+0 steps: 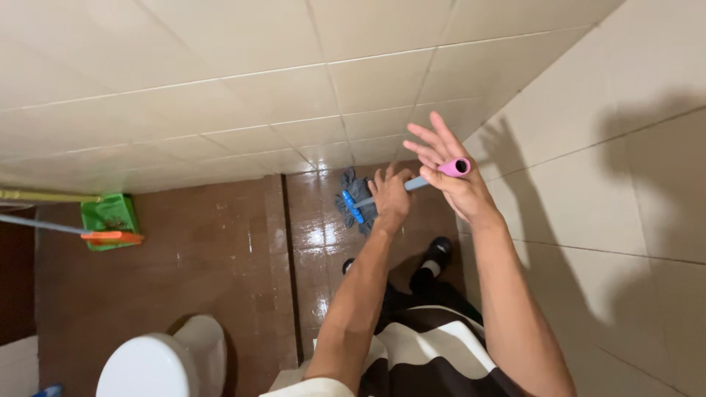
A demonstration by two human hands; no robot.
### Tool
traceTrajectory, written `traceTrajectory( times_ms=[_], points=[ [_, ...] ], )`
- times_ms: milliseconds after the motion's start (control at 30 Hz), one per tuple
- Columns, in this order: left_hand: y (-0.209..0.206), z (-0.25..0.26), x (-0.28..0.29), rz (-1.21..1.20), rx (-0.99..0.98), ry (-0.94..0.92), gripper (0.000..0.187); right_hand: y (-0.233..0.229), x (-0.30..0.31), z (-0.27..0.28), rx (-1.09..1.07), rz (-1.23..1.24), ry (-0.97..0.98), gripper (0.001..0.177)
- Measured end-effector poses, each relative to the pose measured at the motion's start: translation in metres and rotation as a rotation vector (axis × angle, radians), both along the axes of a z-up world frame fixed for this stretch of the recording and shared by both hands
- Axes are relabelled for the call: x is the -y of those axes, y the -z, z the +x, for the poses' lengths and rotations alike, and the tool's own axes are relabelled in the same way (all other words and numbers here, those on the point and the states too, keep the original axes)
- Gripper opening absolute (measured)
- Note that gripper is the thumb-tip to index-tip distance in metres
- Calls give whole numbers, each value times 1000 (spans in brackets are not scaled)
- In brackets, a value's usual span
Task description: The person mops the floor in a bathroom using a mop with a long handle.
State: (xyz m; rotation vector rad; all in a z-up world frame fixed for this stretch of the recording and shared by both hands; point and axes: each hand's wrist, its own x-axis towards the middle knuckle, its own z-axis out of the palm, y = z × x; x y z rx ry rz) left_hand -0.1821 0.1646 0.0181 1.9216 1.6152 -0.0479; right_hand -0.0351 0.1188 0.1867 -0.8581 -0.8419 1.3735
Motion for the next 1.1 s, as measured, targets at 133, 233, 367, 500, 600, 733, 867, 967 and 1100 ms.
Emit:
traceTrajectory(
  times_ms=[133, 233, 367, 500, 600, 733, 867, 967, 1100],
  points=[
    [-1, -51, -7, 43, -17, -78, 38, 0, -21, -43, -33, 7, -83, 89],
    [-8, -86, -11, 48, -23, -130, 40, -2, -32, -72, -64, 2, -137, 87],
    [-13, -131, -6, 93, 7, -233, 36, -4, -45, -110, -84, -22, -248, 85],
    [-15, -171, 0, 126, 13, -348, 32, -5, -57, -147, -110, -5, -357, 84],
    [-11, -196, 3, 176, 13, -420, 32, -4, -67, -171, -108, -15, -433, 84],
    [-10, -218, 2, 216, 25, -531, 32, -7, -85, -195, -120, -13, -556, 84],
    [-14, -229, -7, 199, 27, -622, 29, -11, -105, -211, -108, 2, -644, 81],
    [-14, -234, -24, 186, 29, -670, 44, -8, -127, -217, -93, 1, -677, 80],
    [-12, -229, -41, 234, 50, -770, 51, 2, -160, -221, -116, 11, -761, 81]
  ],
)
